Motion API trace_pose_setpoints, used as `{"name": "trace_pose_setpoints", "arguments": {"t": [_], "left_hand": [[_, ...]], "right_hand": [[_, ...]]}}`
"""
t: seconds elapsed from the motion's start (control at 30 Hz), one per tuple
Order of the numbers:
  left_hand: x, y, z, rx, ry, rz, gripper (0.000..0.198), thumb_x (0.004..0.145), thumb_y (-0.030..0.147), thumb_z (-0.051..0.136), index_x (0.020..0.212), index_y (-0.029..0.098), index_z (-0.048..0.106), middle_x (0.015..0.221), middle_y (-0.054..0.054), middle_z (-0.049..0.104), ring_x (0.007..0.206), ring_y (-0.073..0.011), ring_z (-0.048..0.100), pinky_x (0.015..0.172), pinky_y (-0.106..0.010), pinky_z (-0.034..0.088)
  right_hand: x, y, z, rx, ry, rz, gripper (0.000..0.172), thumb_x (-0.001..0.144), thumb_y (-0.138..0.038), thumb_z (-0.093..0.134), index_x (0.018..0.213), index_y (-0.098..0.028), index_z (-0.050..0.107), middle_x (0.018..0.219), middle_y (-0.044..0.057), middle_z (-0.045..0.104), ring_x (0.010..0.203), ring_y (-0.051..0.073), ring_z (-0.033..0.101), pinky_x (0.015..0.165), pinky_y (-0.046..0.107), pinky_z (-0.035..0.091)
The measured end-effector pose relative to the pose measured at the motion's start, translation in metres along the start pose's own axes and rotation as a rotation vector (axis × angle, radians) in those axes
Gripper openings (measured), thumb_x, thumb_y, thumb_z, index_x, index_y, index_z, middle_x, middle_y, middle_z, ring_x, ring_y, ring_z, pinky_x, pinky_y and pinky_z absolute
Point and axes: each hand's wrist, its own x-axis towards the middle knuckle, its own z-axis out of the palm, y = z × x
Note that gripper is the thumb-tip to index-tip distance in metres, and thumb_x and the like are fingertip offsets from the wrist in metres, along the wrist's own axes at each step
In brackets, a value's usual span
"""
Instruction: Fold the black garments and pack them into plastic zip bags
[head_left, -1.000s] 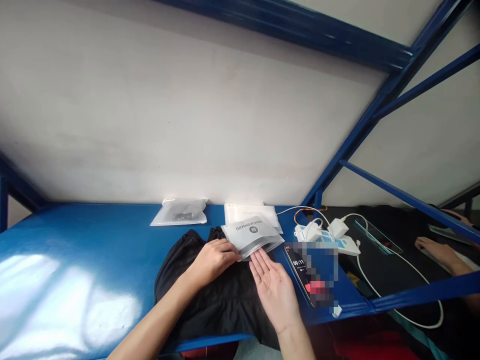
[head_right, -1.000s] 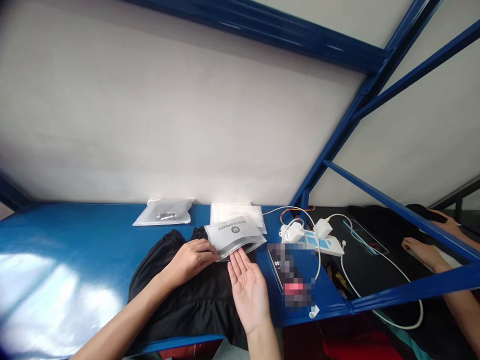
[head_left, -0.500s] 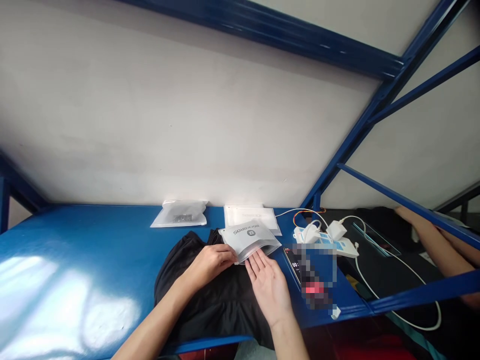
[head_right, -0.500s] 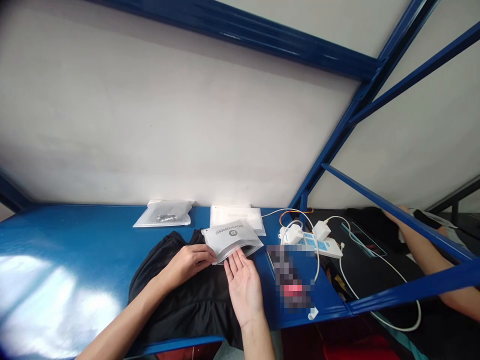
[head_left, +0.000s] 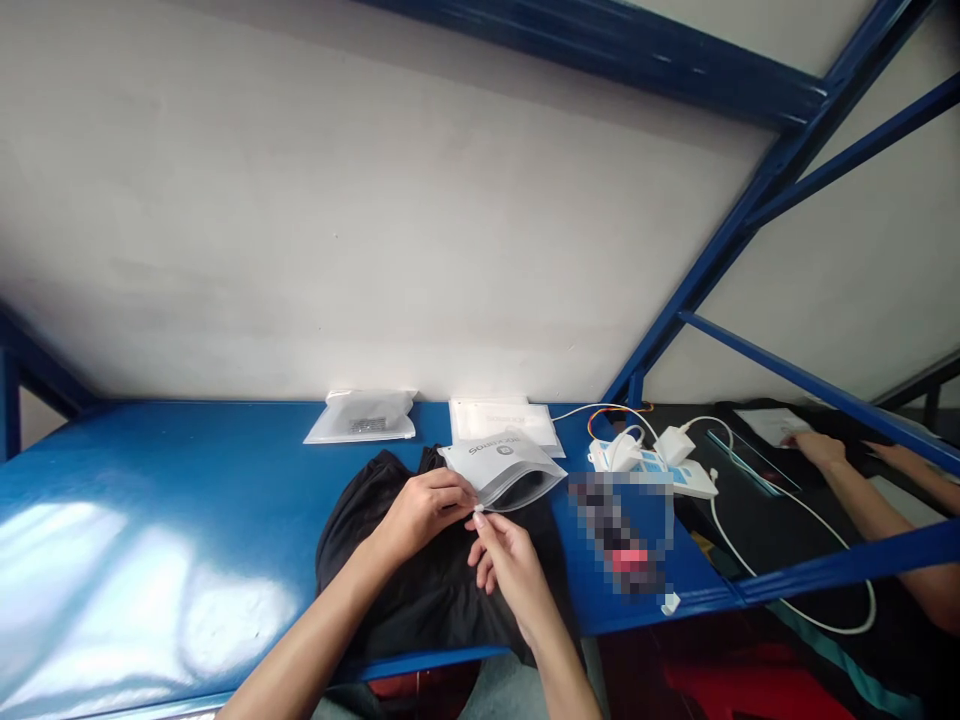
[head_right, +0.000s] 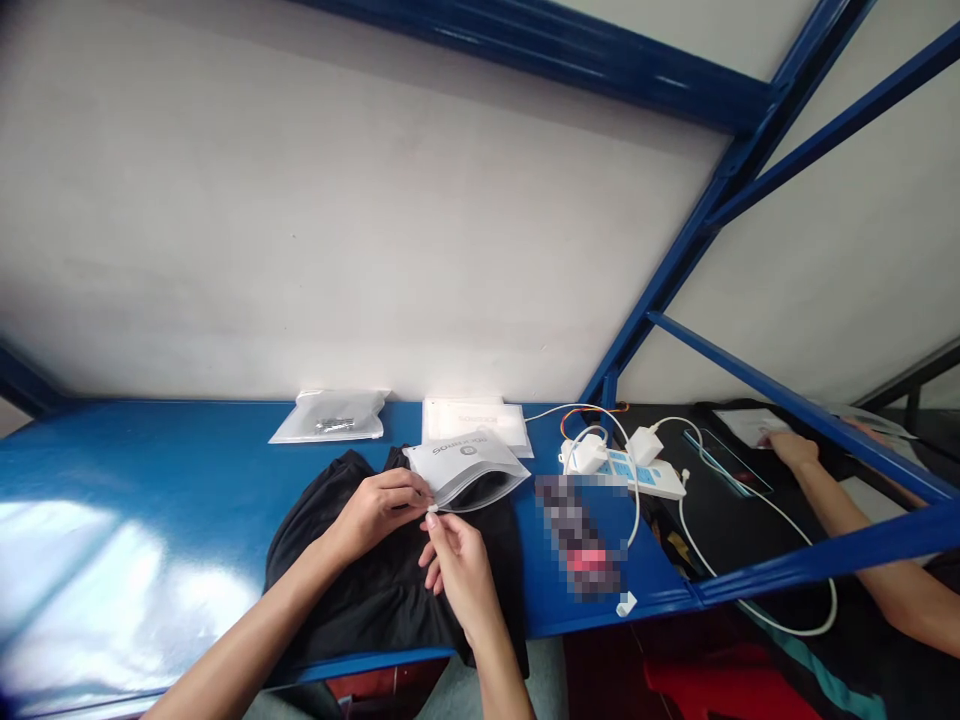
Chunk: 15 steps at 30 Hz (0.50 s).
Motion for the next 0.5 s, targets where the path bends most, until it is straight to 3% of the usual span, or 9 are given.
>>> {"name": "trace_pose_setpoints", "arguments": {"t": [0.23,0.5], "left_hand": [[0.003,0.006,-0.002,0.058,0.001,0.022,0.019,0.100,0.026,0.063,0.086,0.019,0.074,0.095,-0.005,0.075,0.090,-0.0166,0.070,0.079,-0.026,0.055],[0.002,0.004,-0.006,0.036,-0.050,0.003,0.018,0.101,0.027,0.061,0.094,0.019,0.076,0.097,-0.004,0.078,0.090,-0.0160,0.074,0.079,-0.023,0.056]], "right_hand": [[0.005,-0.007,0.005,0.444,-0.021,0.130,0.046,0.077,-0.057,0.083,0.080,-0.015,0.066,0.056,-0.007,0.052,0.041,0.001,0.038,0.038,0.015,0.016],[0.013,-0.008,0.008,0.584,0.135,0.125,0.038,0.067,-0.046,0.087,0.067,-0.014,0.065,0.052,-0.008,0.048,0.040,0.000,0.031,0.038,0.015,0.014]]}}
